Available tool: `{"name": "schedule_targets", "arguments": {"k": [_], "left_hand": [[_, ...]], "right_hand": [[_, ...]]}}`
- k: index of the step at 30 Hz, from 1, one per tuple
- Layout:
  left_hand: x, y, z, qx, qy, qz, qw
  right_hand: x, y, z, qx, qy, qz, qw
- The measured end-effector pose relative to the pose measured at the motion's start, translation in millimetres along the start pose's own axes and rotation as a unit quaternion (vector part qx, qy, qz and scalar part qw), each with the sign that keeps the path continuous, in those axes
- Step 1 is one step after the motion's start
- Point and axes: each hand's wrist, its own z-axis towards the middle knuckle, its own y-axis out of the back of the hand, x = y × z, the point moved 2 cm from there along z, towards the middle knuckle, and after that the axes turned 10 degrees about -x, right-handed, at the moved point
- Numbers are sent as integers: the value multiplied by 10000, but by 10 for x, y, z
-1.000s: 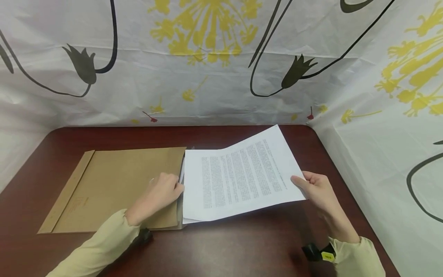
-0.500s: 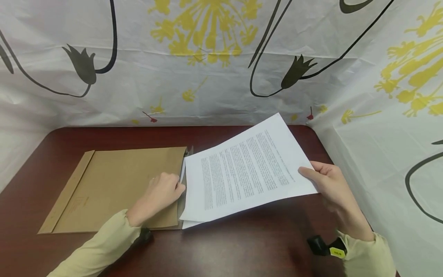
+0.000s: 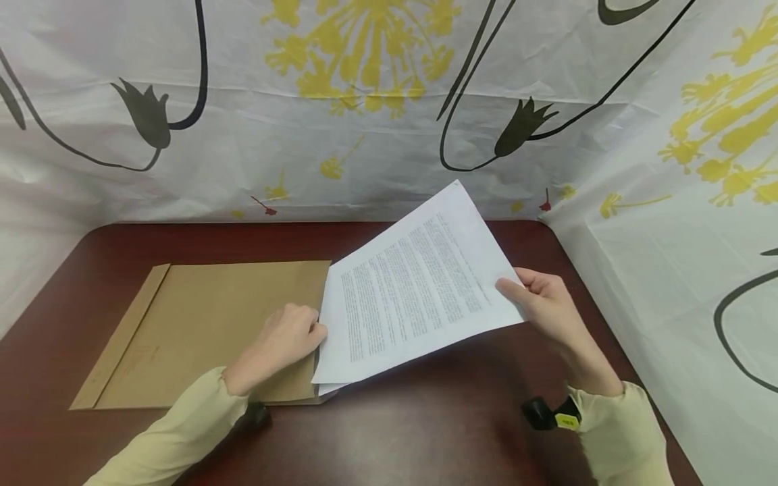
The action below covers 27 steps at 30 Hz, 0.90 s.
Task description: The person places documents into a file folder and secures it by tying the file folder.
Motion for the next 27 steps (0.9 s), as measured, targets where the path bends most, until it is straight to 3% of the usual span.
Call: {"name": "schedule_targets", "arguments": {"k": [6,15,19,22,27], "left_hand": [[-1,-5,0,28,105,-60,9999],[17,-9,1,78,97,-241,9996],[24,-7,4,85,112,-239,9996],[27,3,7,70,178,-264,9995],[40,8,15,91,279,-344,9990]], "right_hand": [[-138,-41,70,-266,571,-1048,9925],[-448,-242,-17,-764,394,-1090,9903],[-559,-256,-54,-973,73,-584,9935],[-638,-271,-83,-1105,-381,317,9926],[-772,-329,-140,-1397,-1112,1563,9714]]}}
